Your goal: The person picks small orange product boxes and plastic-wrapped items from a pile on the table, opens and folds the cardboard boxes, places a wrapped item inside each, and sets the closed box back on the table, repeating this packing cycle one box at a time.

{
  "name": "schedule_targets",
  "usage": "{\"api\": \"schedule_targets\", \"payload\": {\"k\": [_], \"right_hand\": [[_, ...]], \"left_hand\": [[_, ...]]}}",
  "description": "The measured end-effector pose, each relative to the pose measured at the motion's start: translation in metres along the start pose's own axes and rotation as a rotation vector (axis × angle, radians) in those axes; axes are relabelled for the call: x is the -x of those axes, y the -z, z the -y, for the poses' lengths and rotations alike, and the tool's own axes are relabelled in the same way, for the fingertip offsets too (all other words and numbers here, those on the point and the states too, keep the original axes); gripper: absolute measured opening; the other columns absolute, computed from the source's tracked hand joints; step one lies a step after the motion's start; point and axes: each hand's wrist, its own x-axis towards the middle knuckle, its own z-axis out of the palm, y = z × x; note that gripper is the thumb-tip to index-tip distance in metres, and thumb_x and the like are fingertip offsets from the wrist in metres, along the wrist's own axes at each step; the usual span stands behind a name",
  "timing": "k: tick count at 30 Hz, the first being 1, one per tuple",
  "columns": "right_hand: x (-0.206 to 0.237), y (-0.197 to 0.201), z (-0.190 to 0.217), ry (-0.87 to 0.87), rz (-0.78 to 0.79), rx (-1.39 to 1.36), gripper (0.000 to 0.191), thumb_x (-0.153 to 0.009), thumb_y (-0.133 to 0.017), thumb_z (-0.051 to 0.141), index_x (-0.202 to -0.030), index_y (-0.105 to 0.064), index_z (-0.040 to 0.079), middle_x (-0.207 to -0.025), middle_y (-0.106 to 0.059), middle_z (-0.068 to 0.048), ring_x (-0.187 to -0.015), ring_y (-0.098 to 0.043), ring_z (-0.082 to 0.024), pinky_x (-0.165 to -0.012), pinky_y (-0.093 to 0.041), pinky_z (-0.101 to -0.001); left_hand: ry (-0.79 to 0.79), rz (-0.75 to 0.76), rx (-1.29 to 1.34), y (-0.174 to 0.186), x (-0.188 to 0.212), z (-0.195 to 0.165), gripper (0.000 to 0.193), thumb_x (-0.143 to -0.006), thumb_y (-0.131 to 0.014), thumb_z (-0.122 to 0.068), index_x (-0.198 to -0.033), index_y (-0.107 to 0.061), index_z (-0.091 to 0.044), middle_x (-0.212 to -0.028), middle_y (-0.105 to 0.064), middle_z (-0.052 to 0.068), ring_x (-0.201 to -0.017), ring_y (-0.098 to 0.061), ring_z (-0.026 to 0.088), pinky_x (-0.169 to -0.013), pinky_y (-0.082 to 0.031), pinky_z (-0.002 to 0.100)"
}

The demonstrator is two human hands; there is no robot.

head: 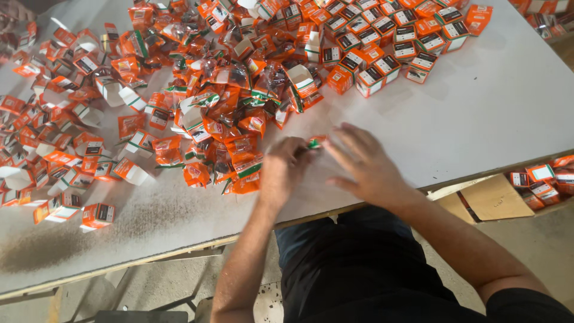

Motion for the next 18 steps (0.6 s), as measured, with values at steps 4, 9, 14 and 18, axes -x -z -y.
{"api": "schedule_targets", "payload": {"k": [4, 9, 14, 18], "right_hand": [[0.002, -0.019, 0.001, -0.077, 0.127, -0.02, 0.073, -0.085, -0.076, 0.027, -0.148, -0.051, -0.002, -0.142, -0.052, -0.021, -0.126, -0.054, -0.039, -0.105, -0.045, -0.0491], [0.015, -0.028, -0.004, -0.193, 0.203, -0.053, 0.054, -0.088, -0.076, 0.028, -0.133, -0.059, 0.003, -0.127, -0.057, -0.015, -0.115, -0.057, -0.035, -0.099, -0.047, -0.0488], [0.031, -0.033, -0.003, -0.095, 0.088, -0.028, 0.02, -0.091, -0.072, 0.023, -0.1, -0.058, 0.011, -0.119, -0.062, -0.007, -0.125, -0.059, -0.036, -0.098, -0.046, -0.0475], [0.042, -0.033, -0.011, -0.152, 0.064, -0.188, 0.029, -0.091, -0.06, 0.006, -0.12, -0.061, 0.006, -0.117, -0.067, -0.011, -0.106, -0.062, -0.034, -0.092, -0.049, -0.0472]], "left_hand": [[0.162, 0.185, 0.36, -0.026, -0.005, -0.007, 0.034, -0.09, -0.068, -0.007, -0.122, -0.057, -0.005, -0.081, -0.074, 0.013, -0.075, -0.079, 0.03, -0.066, -0.061, 0.041], [0.126, -0.022, -0.217, -0.044, -0.063, 0.036, 0.038, -0.099, -0.063, -0.011, -0.136, -0.056, -0.005, -0.074, -0.069, 0.02, -0.066, -0.069, 0.042, -0.058, -0.056, 0.052], [-0.016, -0.046, -0.364, -0.055, -0.108, 0.057, 0.032, -0.084, -0.066, -0.007, -0.114, -0.059, 0.002, -0.101, -0.062, 0.025, -0.07, -0.068, 0.046, -0.054, -0.057, 0.054], [-0.103, -0.001, -0.208, -0.02, -0.08, 0.03, 0.012, -0.093, -0.068, -0.004, -0.105, -0.063, -0.004, -0.107, -0.058, 0.021, -0.084, -0.069, 0.043, -0.069, -0.059, 0.051]]}}
